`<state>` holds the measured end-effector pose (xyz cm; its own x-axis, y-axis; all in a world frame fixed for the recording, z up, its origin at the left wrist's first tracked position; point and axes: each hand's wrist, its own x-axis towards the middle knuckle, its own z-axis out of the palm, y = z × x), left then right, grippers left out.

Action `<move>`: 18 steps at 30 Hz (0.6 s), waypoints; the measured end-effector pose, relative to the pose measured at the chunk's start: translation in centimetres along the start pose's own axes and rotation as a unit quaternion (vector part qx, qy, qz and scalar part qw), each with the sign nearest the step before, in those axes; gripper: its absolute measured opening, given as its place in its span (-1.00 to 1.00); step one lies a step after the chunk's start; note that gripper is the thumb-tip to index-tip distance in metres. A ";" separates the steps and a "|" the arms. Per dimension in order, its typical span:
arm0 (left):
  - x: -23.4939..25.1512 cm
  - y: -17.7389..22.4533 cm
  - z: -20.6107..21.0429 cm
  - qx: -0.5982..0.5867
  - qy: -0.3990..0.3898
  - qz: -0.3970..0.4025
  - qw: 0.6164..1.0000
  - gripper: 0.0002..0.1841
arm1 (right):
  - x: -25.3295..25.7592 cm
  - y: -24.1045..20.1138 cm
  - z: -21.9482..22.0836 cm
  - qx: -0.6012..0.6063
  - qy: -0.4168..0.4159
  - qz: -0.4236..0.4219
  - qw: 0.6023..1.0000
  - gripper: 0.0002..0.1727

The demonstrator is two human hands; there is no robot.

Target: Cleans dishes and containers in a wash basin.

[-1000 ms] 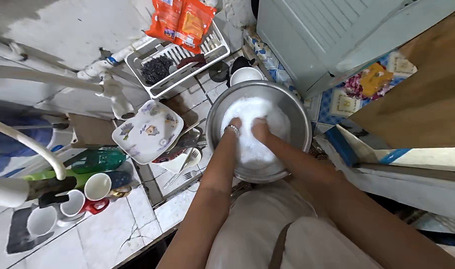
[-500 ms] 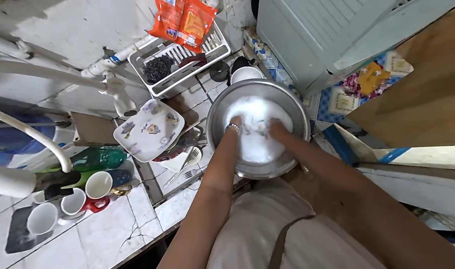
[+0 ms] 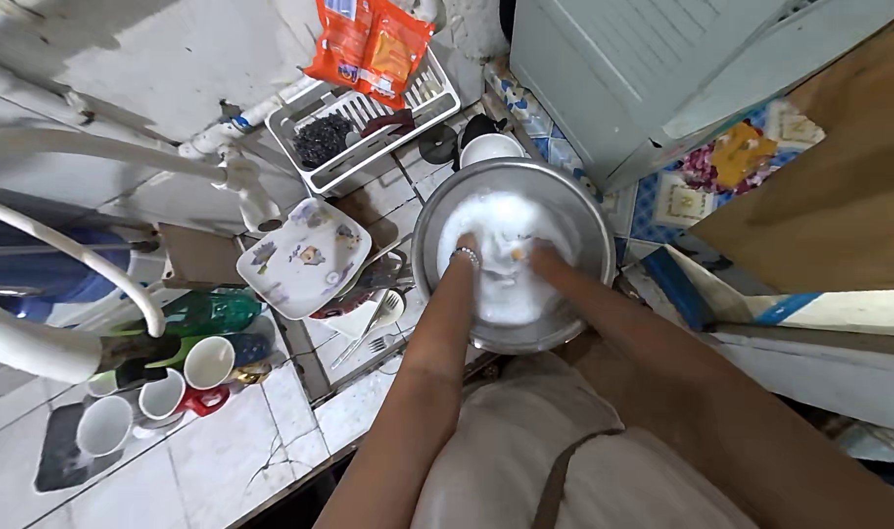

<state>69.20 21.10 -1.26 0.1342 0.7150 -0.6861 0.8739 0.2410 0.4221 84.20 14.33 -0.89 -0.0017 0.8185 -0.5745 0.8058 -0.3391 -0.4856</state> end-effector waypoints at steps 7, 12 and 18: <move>-1.2 1.3 -0.4 -0.068 0.018 -0.053 0.996 -0.58 | 2.2 -5.6 -0.7 0.032 0.069 -0.014 0.997 -0.53; -4.6 3.0 -1.7 0.078 -0.041 -0.054 0.995 -0.55 | 0.7 -6.0 2.0 0.090 0.044 -0.063 0.993 -0.54; 1.8 -0.9 1.0 -0.073 0.011 -0.016 0.997 -0.61 | 0.1 -0.6 -1.9 -0.026 0.028 0.018 0.999 -0.55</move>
<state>69.12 21.53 -3.45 0.0958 0.7196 -0.6877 0.7996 0.3558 0.4837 84.86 15.45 0.58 0.0599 0.8319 -0.5516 0.8342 -0.3452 -0.4301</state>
